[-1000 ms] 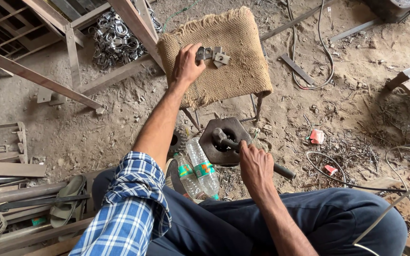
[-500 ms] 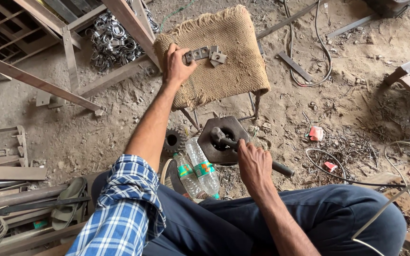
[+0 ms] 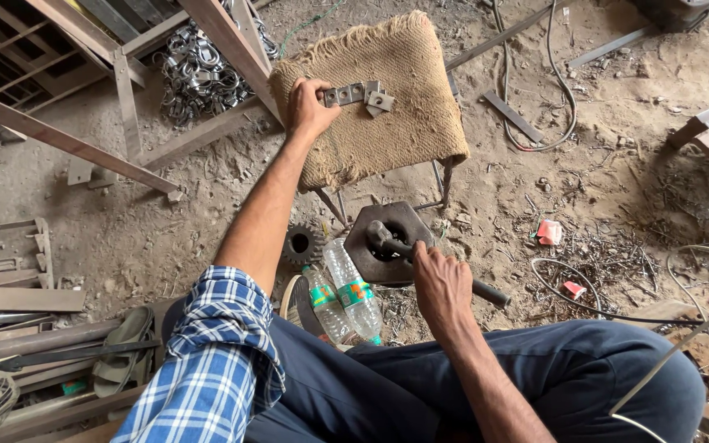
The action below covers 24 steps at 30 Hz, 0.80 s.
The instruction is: The person sits on the ground and repeatedly hammers small metal pieces on a handheld anvil. They pick up each piece, strike it several times, and place the finished pieces on a nearby cloth-covered stool.
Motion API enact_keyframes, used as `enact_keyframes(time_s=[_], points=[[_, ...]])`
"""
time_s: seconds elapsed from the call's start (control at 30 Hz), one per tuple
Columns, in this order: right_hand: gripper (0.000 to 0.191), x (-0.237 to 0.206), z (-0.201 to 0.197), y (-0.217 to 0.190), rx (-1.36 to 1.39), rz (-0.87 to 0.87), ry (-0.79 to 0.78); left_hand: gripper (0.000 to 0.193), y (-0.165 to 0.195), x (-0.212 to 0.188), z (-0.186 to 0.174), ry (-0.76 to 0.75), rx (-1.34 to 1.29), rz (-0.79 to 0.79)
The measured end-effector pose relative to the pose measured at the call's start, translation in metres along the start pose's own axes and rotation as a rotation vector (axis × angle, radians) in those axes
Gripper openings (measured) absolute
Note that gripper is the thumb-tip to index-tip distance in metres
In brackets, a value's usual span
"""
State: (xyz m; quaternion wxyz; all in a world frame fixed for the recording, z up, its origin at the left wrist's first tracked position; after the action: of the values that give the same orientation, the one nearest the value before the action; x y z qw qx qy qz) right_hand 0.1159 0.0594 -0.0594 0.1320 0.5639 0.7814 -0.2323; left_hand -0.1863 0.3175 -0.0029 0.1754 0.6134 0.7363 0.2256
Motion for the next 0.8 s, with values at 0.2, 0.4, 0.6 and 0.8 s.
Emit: enact_keyframes(time_s=[0.2,0.4,0.6,0.8], points=[[0.008,0.003,0.002,0.001,-0.038,-0.002,0.003,0.031,0.005,-0.005,-0.002,-0.024,-0.02,0.032],[0.01,0.0,0.004,0.002,-0.023,-0.003,0.064,0.037,0.001,-0.01,0.002,-0.042,-0.087,0.068],[0.016,0.002,0.004,0.001,-0.029,0.004,0.017,0.041,-0.005,-0.007,0.004,-0.018,-0.023,0.109],[0.017,0.002,0.004,0.001,-0.041,0.0,0.054,0.042,-0.016,-0.005,0.008,-0.044,-0.069,0.172]])
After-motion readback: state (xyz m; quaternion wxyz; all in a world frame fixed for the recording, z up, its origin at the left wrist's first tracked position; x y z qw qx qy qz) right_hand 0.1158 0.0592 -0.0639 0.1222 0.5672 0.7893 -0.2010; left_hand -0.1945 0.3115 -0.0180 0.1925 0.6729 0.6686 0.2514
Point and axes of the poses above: each hand's wrist, its own x-axis towards the middle knuckle, its own z-axis out of the palm, y = z × x, the point moved 3 cm from there along x, towards the middle knuckle, and after that the axes turned 13 degrees about -y, right-handed, at the moved point
